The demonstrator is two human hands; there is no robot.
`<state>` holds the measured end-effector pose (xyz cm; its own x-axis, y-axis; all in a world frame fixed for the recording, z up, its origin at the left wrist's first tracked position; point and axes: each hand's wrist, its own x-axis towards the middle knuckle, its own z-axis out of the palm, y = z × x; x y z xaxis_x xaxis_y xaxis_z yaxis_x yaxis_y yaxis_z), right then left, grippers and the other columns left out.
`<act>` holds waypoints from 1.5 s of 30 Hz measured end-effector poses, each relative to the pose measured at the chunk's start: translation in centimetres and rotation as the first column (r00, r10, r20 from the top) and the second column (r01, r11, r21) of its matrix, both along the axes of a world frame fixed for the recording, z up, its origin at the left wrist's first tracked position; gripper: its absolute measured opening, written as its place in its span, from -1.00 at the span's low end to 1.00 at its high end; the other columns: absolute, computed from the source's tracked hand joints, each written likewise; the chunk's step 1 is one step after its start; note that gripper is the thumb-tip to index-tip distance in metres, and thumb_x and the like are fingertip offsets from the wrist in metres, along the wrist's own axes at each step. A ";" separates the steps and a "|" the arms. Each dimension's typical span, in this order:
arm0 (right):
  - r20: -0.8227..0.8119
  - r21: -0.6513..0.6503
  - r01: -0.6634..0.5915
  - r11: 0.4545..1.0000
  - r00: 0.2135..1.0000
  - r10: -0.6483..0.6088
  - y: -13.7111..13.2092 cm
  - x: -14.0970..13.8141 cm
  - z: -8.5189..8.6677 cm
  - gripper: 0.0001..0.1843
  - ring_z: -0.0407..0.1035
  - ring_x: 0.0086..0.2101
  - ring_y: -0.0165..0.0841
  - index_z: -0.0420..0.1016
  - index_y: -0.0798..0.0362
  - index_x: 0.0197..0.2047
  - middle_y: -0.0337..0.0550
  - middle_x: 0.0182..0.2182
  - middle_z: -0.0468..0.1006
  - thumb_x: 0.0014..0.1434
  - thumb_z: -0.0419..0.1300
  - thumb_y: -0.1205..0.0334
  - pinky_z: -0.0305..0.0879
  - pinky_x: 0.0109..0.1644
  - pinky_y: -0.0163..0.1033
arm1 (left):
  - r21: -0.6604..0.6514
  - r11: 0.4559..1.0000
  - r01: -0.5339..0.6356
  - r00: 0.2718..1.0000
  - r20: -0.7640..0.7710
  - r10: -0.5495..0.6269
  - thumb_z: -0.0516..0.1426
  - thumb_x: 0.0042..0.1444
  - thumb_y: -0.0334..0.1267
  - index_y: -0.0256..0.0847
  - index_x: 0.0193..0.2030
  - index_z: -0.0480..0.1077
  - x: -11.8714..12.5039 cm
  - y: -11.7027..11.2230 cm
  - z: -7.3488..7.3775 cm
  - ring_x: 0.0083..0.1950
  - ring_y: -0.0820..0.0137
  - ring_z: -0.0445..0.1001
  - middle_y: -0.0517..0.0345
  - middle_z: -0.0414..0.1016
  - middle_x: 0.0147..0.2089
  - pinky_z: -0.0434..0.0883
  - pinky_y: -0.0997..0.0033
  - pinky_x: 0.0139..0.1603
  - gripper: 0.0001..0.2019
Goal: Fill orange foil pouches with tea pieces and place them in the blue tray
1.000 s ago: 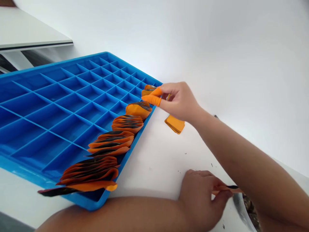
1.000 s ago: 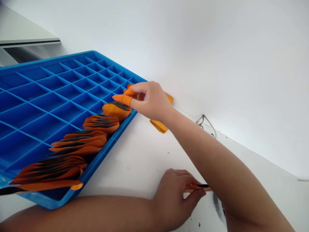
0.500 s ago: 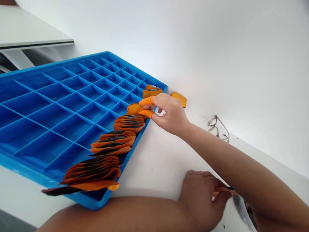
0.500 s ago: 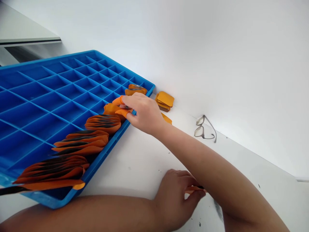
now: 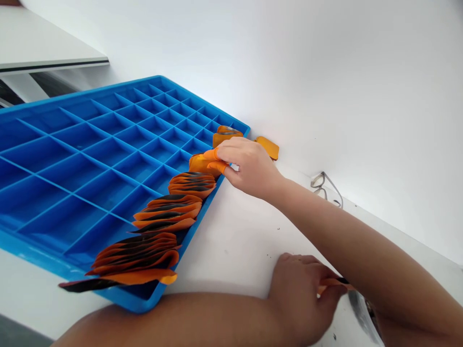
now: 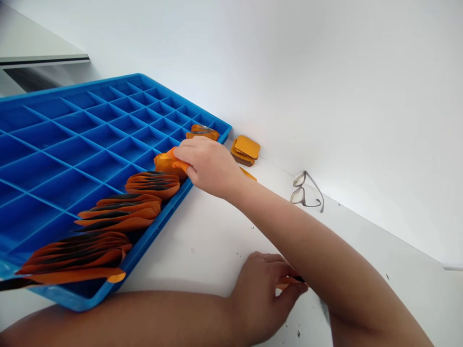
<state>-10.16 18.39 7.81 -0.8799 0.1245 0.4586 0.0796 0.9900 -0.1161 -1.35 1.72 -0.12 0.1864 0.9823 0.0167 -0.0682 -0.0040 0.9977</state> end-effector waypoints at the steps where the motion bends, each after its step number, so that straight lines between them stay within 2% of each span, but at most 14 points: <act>1: 0.016 0.045 -0.027 0.999 1.000 0.026 0.1 -0.2 0.0 -0.78 0.39 -0.27 -0.32 0.52 0.09 -0.30 -0.13 -0.33 0.59 0.28 0.08 0.46 0.29 -0.16 -0.22 | -0.006 1.000 0.003 1.000 -0.001 -0.003 0.17 0.26 -0.12 -0.02 -0.16 0.63 0.0 0.0 0.0 -0.02 0.19 0.56 0.23 0.69 -0.11 0.39 0.11 0.11 -0.81; 5: 0.106 0.222 -0.134 0.966 0.988 0.112 0.6 -0.2 0.7 -0.67 0.32 -0.30 -0.32 0.49 0.09 -0.31 -0.10 -0.35 0.55 0.30 -0.06 0.51 0.25 -0.20 -0.22 | 0.011 1.000 -0.007 0.999 -0.046 0.008 0.18 0.26 -0.10 -0.06 -0.19 0.62 0.2 -0.1 -0.2 -0.08 0.20 0.56 0.21 0.68 -0.16 0.37 0.08 0.10 -0.81; 8: 0.132 0.262 -0.141 0.955 0.985 0.109 0.8 0.0 1.1 -0.69 0.30 -0.31 -0.31 0.49 0.10 -0.30 -0.11 -0.37 0.53 0.31 -0.04 0.48 0.23 -0.21 -0.21 | 0.016 1.000 -0.007 0.998 -0.063 0.008 0.20 0.25 -0.08 -0.08 -0.20 0.61 0.3 -0.1 -0.4 -0.10 0.20 0.56 0.19 0.67 -0.19 0.36 0.09 0.08 -0.80; 13: 0.155 0.182 -0.021 0.983 0.988 -0.007 0.3 0.0 0.1 -0.74 0.29 -0.29 -0.34 0.49 0.10 -0.29 -0.13 -0.34 0.53 0.30 0.00 0.49 0.13 -0.25 -0.22 | 0.031 0.999 0.018 1.000 -0.023 -0.018 0.19 0.25 -0.15 -0.06 -0.20 0.62 0.1 0.1 -0.1 -0.06 0.23 0.59 0.26 0.70 -0.13 0.34 0.11 0.11 -0.84; 17: 0.156 0.015 0.036 0.999 0.987 -0.038 0.2 0.3 -0.2 -0.77 0.30 -0.31 -0.37 0.49 0.08 -0.32 -0.17 -0.36 0.52 0.36 0.08 0.31 0.10 -0.29 -0.23 | 0.022 1.000 0.023 0.999 -0.033 -0.022 0.19 0.25 -0.15 -0.06 -0.19 0.63 0.1 0.2 0.0 -0.03 0.21 0.59 0.25 0.71 -0.10 0.35 0.09 0.13 -0.83; 20: 0.140 -0.151 0.064 0.986 0.989 -0.043 0.4 1.0 1.1 -0.78 0.33 -0.35 -0.40 0.54 0.07 -0.32 -0.21 -0.40 0.54 0.33 0.19 0.16 0.12 -0.33 -0.25 | 0.013 1.000 0.003 0.999 -0.044 -0.002 0.20 0.24 -0.10 -0.06 -0.19 0.63 0.2 0.1 -0.2 -0.03 0.19 0.58 0.23 0.70 -0.12 0.37 0.10 0.11 -0.82; 24: 0.040 -0.381 0.127 0.916 0.992 -0.121 0.5 2.9 4.2 -0.77 0.38 -0.37 -0.42 0.63 0.03 -0.28 -0.23 -0.36 0.61 0.29 0.27 0.06 0.27 -0.29 -0.25 | 0.040 0.999 -0.005 0.999 -0.046 0.007 0.19 0.26 -0.12 -0.04 -0.16 0.64 0.2 0.0 -0.3 -0.07 0.24 0.57 0.23 0.69 -0.16 0.37 0.12 0.12 -0.82; 27: 0.036 -0.375 0.207 0.904 0.977 -0.209 0.0 5.2 6.4 -0.72 0.38 -0.39 -0.40 0.67 -0.03 -0.33 -0.23 -0.39 0.61 0.25 0.32 -0.05 0.32 -0.28 -0.20 | 0.022 1.000 -0.003 1.000 -0.031 0.003 0.22 0.24 -0.08 -0.03 -0.16 0.65 0.3 0.0 -0.3 -0.07 0.24 0.56 0.21 0.68 -0.19 0.38 0.13 0.13 -0.81; 31: 0.105 -0.380 0.312 0.871 0.950 -0.294 -1.5 10.0 8.8 -0.82 0.45 -0.34 -0.36 0.71 -0.25 -0.16 -0.24 -0.31 0.66 0.24 0.33 -0.05 0.41 -0.22 -0.17 | -0.017 0.999 -0.032 0.999 -0.001 0.032 0.25 0.20 0.02 -0.07 -0.22 0.64 0.3 0.0 -0.2 -0.06 0.22 0.53 0.16 0.66 -0.17 0.42 0.16 0.09 -0.76; 34: 0.354 -0.396 0.495 0.774 0.860 -0.369 -3.3 14.9 9.7 -0.73 0.55 -0.21 -0.25 0.67 -0.36 -0.05 -0.18 -0.17 0.69 0.21 0.32 -0.15 0.51 -0.17 -0.09 | -0.050 0.997 -0.065 0.997 -0.043 0.063 0.20 0.24 0.08 -0.11 -0.27 0.57 0.1 0.1 0.2 -0.06 0.18 0.50 0.11 0.62 -0.20 0.42 0.11 0.06 -0.69; 36: 0.560 -0.353 0.633 0.688 0.733 -0.387 -4.5 18.1 9.7 -0.63 0.56 -0.04 -0.12 0.65 -0.41 -0.03 -0.14 -0.05 0.68 0.07 0.41 -0.17 0.57 -0.06 -0.02 | -0.109 0.989 -0.104 0.993 -0.071 0.097 0.17 0.26 0.11 -0.13 -0.27 0.51 -0.2 0.2 0.6 -0.06 0.15 0.49 0.09 0.60 -0.19 0.42 0.09 0.02 -0.66; 38: 0.692 -0.268 0.752 0.602 0.585 -0.423 -5.8 20.4 9.2 -0.59 0.55 -0.02 -0.07 0.63 -0.45 -0.01 -0.10 -0.01 0.67 0.04 0.42 -0.18 0.59 -0.05 0.03 | -0.165 0.980 -0.114 0.992 -0.066 0.104 0.15 0.26 0.09 -0.14 -0.26 0.45 -0.4 0.3 0.9 -0.09 0.17 0.48 0.07 0.57 -0.17 0.43 0.10 -0.03 -0.67; 41: 0.804 -0.236 0.798 0.555 0.481 -0.349 -7.5 21.4 8.3 -0.69 0.55 -0.12 -0.09 0.65 -0.44 -0.07 -0.12 -0.08 0.68 0.11 0.33 -0.21 0.57 -0.10 0.04 | -0.180 0.978 -0.107 0.994 -0.033 0.102 0.13 0.29 -0.01 -0.14 -0.26 0.37 -0.6 0.4 1.1 -0.13 0.22 0.46 0.09 0.54 -0.18 0.43 0.15 -0.06 -0.75; 45: 0.847 -0.250 0.808 0.533 0.449 -0.284 -8.4 19.5 8.1 -0.80 0.48 -0.25 -0.22 0.67 -0.34 -0.20 -0.21 -0.25 0.67 0.23 0.23 -0.11 0.46 -0.19 -0.09 | -0.137 0.984 -0.114 0.993 -0.030 0.111 0.11 0.24 -0.29 -0.13 -0.20 0.35 -0.5 0.4 0.9 -0.13 0.26 0.43 0.11 0.51 -0.13 0.41 0.21 -0.10 -0.98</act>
<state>9.33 9.97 15.91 -0.4695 0.6813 -0.5616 0.8800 0.4130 -0.2345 -1.84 2.07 0.75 0.0733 0.9897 -0.1232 -0.0532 0.1273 0.9904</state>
